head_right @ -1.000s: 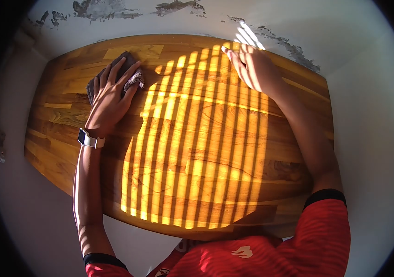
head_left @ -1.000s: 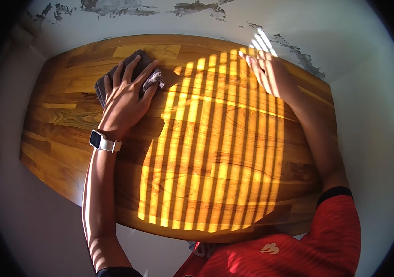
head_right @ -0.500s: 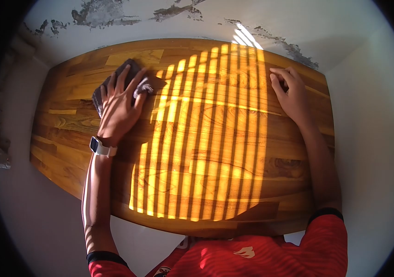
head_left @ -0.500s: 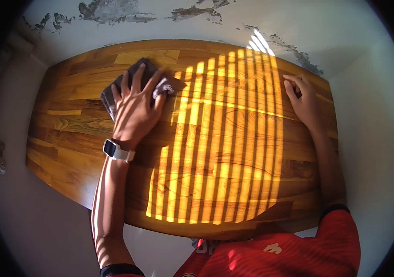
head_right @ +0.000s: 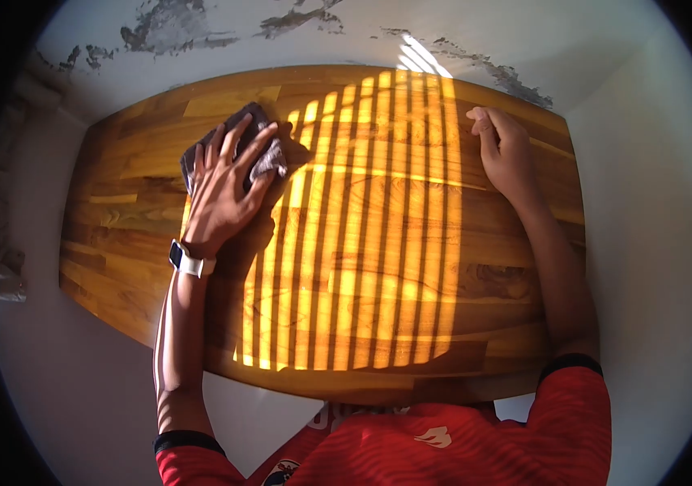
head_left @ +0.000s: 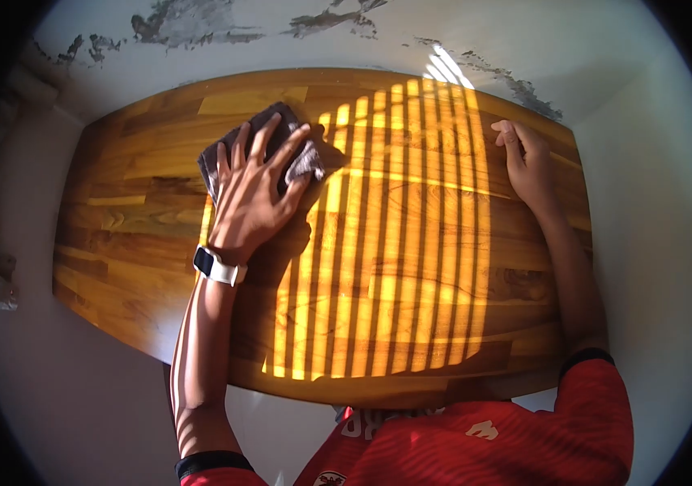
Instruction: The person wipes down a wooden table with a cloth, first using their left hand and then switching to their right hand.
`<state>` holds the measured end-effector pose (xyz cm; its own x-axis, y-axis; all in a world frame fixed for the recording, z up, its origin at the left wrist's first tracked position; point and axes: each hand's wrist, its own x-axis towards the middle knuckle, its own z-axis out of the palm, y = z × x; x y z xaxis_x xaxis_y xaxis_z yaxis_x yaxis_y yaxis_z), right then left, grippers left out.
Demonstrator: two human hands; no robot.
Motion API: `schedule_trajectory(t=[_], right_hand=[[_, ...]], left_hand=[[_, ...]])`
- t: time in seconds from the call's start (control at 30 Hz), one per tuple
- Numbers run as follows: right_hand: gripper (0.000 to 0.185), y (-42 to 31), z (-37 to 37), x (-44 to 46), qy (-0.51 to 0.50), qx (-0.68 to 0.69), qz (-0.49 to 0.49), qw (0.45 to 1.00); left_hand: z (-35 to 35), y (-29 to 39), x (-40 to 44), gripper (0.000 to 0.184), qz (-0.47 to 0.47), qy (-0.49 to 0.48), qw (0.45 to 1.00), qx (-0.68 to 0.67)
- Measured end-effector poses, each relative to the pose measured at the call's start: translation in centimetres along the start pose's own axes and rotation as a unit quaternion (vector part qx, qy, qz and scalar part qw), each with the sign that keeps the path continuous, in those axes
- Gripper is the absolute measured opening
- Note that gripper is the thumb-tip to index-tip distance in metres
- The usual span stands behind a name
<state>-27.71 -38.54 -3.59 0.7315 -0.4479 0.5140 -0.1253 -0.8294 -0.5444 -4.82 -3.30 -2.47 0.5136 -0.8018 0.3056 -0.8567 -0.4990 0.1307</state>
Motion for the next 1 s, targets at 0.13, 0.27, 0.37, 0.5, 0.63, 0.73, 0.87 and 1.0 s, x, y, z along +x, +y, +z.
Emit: schedule_trajectory(t=[0.13, 0.27, 0.37, 0.5, 0.63, 0.73, 0.87, 1.0], right_hand=[[0.025, -0.4, 0.2, -0.4, -0.007, 0.008, 0.017, 1.000], [0.023, -0.9, 0.5, -0.7, -0.012, -0.003, 0.008, 1.000], [0.021, -1.4, 0.3, -0.3, -0.050, -0.060, 0.008, 0.997], [0.020, -2.0, 0.6, -0.3, -0.058, -0.052, -0.012, 0.997], [0.020, -1.6, 0.6, 0.1, -0.066, -0.072, 0.010, 0.995], [0.020, -1.0, 0.7, 0.3, -0.072, -0.073, 0.023, 0.994], [0.020, -1.5, 0.1, 0.2, -0.081, -0.072, 0.038, 0.993], [0.021, -0.9, 0.5, -0.7, -0.042, -0.010, 0.024, 0.999]], left_hand=[[0.6, -0.7, -0.6, 0.062, -0.025, 0.040, 0.999, -0.011], [0.6, -0.9, -0.8, 0.061, -0.036, 0.019, 0.999, -0.001], [0.7, -1.2, -0.9, 0.061, -0.032, 0.028, 0.999, -0.007], [0.9, -1.2, -0.9, 0.061, -0.033, 0.040, 0.999, -0.012], [1.0, -1.3, -0.8, 0.060, -0.034, 0.032, 0.999, -0.005], [0.8, -1.3, -0.9, 0.060, -0.037, 0.028, 0.999, -0.012], [0.9, -1.5, -0.7, 0.063, -0.071, 0.026, 0.997, 0.007], [0.4, -1.7, -0.9, 0.067, -0.110, 0.019, 0.994, 0.011]])
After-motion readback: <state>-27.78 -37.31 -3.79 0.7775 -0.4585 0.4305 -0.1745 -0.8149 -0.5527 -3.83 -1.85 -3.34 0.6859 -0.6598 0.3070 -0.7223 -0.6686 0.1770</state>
